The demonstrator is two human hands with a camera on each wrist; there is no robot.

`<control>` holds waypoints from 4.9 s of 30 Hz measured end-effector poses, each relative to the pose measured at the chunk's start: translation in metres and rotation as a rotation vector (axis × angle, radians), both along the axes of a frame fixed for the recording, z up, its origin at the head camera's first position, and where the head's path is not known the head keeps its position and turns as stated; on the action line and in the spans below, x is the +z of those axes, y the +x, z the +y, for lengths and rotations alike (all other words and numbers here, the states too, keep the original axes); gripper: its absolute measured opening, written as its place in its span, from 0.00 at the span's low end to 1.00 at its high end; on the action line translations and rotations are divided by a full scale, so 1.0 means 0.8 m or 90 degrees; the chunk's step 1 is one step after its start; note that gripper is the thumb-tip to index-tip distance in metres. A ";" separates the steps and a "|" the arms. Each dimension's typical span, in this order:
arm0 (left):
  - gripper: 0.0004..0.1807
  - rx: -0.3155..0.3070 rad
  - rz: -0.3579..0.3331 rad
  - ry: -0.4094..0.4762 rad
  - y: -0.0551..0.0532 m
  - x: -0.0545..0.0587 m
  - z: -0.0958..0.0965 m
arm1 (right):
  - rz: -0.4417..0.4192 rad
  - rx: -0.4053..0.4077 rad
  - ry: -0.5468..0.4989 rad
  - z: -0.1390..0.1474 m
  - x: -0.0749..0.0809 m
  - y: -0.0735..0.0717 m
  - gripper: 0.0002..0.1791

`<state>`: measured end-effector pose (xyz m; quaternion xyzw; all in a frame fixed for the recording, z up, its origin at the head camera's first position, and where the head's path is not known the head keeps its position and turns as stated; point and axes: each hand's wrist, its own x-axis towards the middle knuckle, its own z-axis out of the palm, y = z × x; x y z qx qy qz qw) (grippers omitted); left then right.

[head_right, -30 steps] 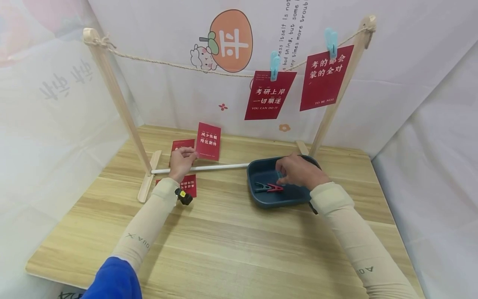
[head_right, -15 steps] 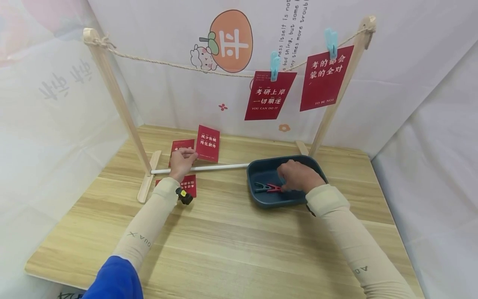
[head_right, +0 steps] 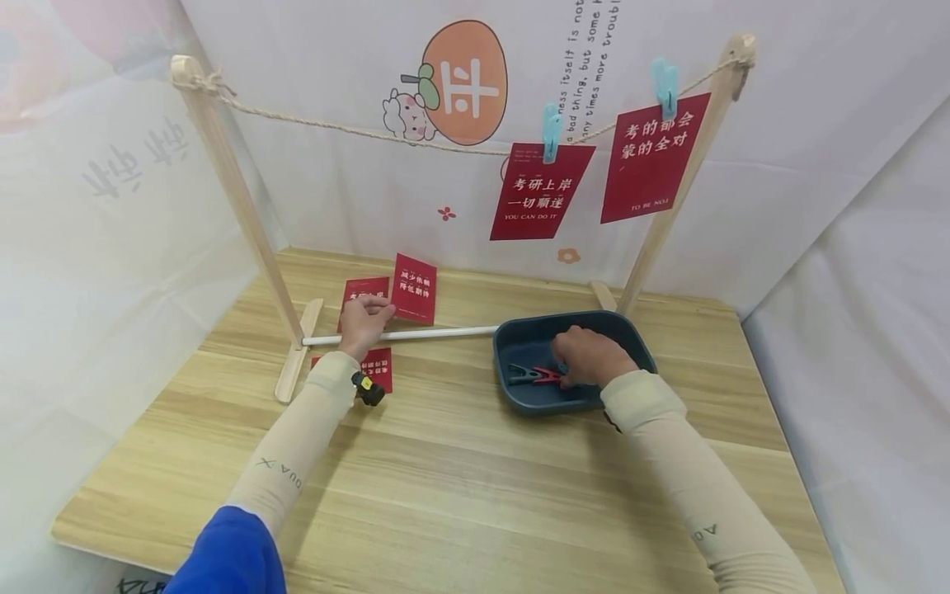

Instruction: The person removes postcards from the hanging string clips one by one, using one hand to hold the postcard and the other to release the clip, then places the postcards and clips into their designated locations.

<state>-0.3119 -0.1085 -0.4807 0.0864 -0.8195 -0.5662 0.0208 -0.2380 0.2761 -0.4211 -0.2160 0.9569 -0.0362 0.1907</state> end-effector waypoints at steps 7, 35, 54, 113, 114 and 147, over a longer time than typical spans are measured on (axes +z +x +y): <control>0.14 -0.008 -0.010 -0.028 -0.004 -0.001 0.000 | -0.002 0.005 0.004 -0.001 -0.007 -0.005 0.14; 0.13 -0.055 -0.009 -0.136 -0.002 0.000 -0.011 | -0.010 0.006 -0.019 -0.001 -0.005 -0.007 0.16; 0.16 -0.069 0.003 -0.121 -0.004 0.009 -0.009 | 0.056 0.015 -0.106 -0.009 0.030 -0.002 0.32; 0.18 -0.182 0.137 -0.090 0.022 0.089 0.053 | 0.265 0.004 -0.220 -0.009 0.118 0.015 0.31; 0.18 -0.185 0.140 -0.089 0.023 0.091 0.054 | 0.270 0.004 -0.225 -0.008 0.119 0.015 0.31; 0.20 -0.250 0.196 -0.055 0.041 0.143 0.100 | 0.441 0.071 -0.320 -0.012 0.171 0.030 0.27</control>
